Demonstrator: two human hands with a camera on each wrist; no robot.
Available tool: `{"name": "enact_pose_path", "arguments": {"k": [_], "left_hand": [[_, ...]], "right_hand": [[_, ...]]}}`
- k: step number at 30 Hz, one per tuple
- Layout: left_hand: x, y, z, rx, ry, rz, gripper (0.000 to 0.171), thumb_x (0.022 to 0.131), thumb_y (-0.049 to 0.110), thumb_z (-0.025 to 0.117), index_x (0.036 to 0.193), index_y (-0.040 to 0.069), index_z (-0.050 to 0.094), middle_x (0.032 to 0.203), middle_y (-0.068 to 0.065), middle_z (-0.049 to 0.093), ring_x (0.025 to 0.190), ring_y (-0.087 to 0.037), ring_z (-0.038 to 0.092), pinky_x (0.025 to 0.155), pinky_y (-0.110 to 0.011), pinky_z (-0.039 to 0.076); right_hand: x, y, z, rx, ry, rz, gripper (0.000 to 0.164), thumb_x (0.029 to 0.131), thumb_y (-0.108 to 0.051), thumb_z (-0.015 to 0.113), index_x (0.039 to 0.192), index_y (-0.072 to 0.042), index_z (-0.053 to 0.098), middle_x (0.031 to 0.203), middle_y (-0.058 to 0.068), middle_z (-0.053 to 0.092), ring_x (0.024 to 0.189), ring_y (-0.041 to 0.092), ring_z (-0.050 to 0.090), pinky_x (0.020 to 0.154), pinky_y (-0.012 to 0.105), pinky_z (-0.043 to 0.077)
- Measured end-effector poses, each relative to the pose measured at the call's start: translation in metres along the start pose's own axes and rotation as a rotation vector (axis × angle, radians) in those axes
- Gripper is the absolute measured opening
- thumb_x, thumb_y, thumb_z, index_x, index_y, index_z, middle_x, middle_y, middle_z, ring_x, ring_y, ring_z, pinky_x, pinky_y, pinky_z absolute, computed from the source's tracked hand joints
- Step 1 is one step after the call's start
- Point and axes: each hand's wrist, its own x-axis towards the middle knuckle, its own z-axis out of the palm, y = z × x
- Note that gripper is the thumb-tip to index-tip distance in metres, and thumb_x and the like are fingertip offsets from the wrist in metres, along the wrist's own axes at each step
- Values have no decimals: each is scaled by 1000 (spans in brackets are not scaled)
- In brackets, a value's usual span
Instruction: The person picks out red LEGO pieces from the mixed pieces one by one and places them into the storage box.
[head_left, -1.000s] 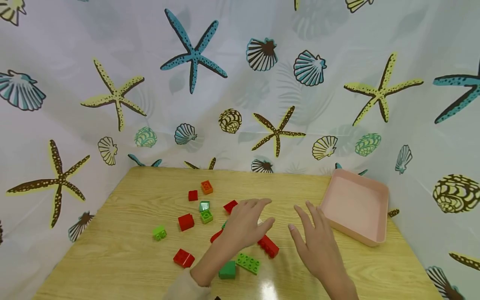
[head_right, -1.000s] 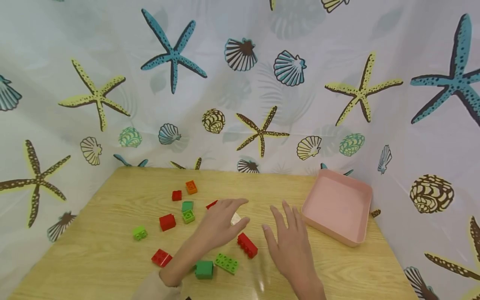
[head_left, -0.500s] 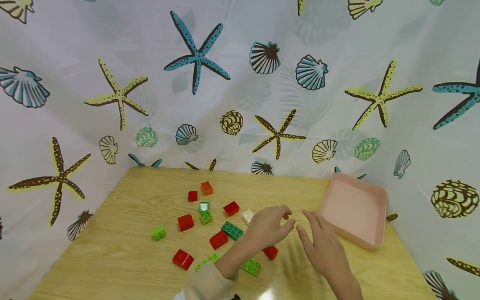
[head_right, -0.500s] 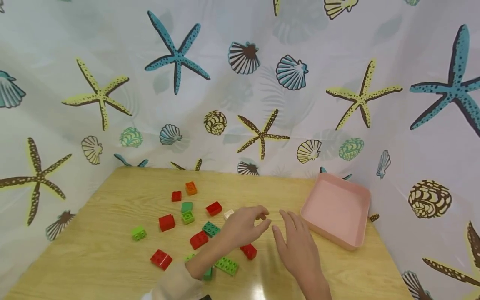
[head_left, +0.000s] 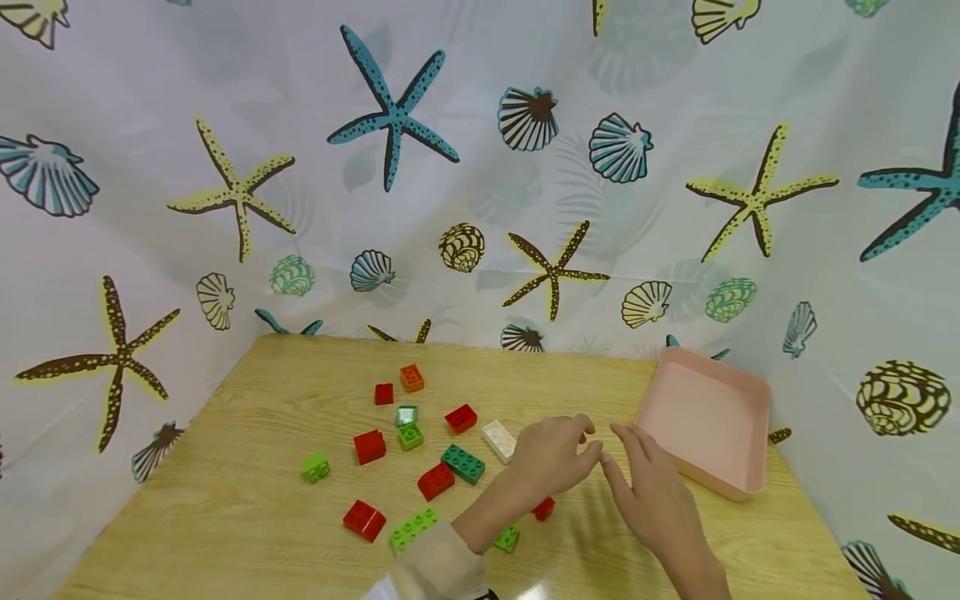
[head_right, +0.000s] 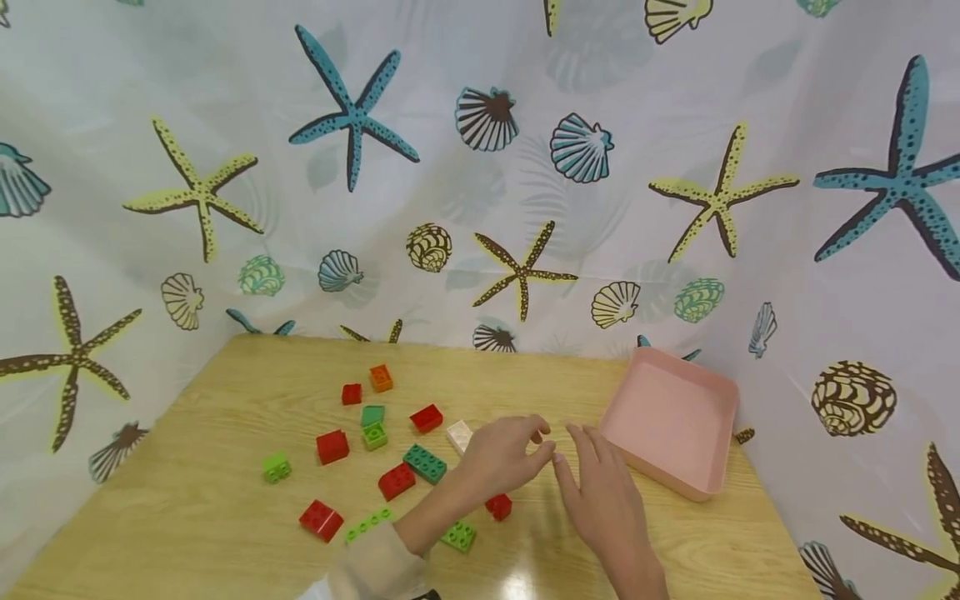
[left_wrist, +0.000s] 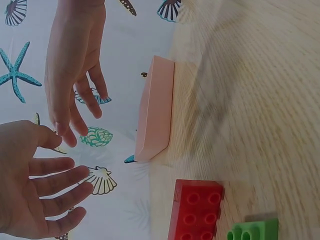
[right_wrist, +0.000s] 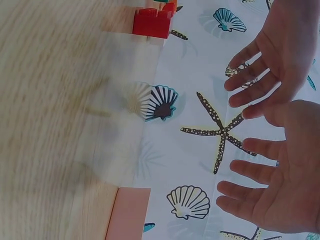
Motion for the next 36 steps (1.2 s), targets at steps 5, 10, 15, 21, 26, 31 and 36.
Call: {"name": "enact_pose_path", "arguments": {"k": [5, 10, 15, 21, 26, 31, 36], "left_hand": [[8, 8, 10, 65, 17, 2, 21, 96, 31, 66, 110, 16, 73, 92, 7, 72, 64, -2, 61, 46, -16, 39], [17, 16, 18, 42, 13, -37, 20, 96, 31, 65, 109, 18, 73, 91, 9, 72, 63, -1, 59, 47, -16, 39], [25, 21, 25, 3, 22, -90, 19, 96, 33, 64, 107, 19, 73, 87, 10, 70, 61, -1, 58, 48, -18, 40], [32, 23, 33, 28, 27, -96, 18, 95, 32, 65, 104, 20, 73, 83, 11, 69, 60, -1, 57, 47, -19, 40], [32, 24, 43, 61, 24, -88, 18, 94, 32, 65, 104, 19, 74, 81, 11, 69, 59, -1, 57, 46, -20, 40], [32, 26, 50, 75, 26, -79, 18, 95, 32, 65, 103, 18, 74, 77, 10, 68, 54, -1, 52, 44, -19, 39], [36, 28, 57, 80, 10, -92, 20, 96, 32, 66, 106, 16, 74, 67, 10, 61, 46, -2, 43, 41, -19, 36]], "right_hand": [[0, 6, 1, -4, 4, -11, 46, 104, -25, 53, 143, 0, 47, 143, 28, 45, 125, 51, 46, 92, 64, 43], [0, 12, -1, -17, 13, -22, 45, 101, -18, 58, 141, 3, 48, 141, 28, 46, 122, 52, 47, 92, 63, 43], [-1, 17, -4, -34, 20, -38, 46, 99, -15, 62, 138, 6, 50, 139, 30, 47, 123, 52, 47, 96, 63, 40], [-1, 23, -8, -34, 25, -45, 45, 98, -13, 63, 137, 6, 51, 139, 31, 48, 124, 54, 45, 96, 64, 40], [-2, 32, -12, -26, 14, -16, 42, 100, -14, 61, 136, 5, 51, 138, 32, 48, 122, 56, 45, 93, 66, 41], [-3, 45, -15, -27, 2, 23, 41, 101, -15, 59, 136, 3, 52, 137, 29, 50, 121, 54, 46, 92, 65, 42], [-5, 57, -18, -31, 17, 47, 40, 101, -16, 59, 136, 4, 52, 135, 29, 51, 119, 53, 49, 92, 64, 42]]}}
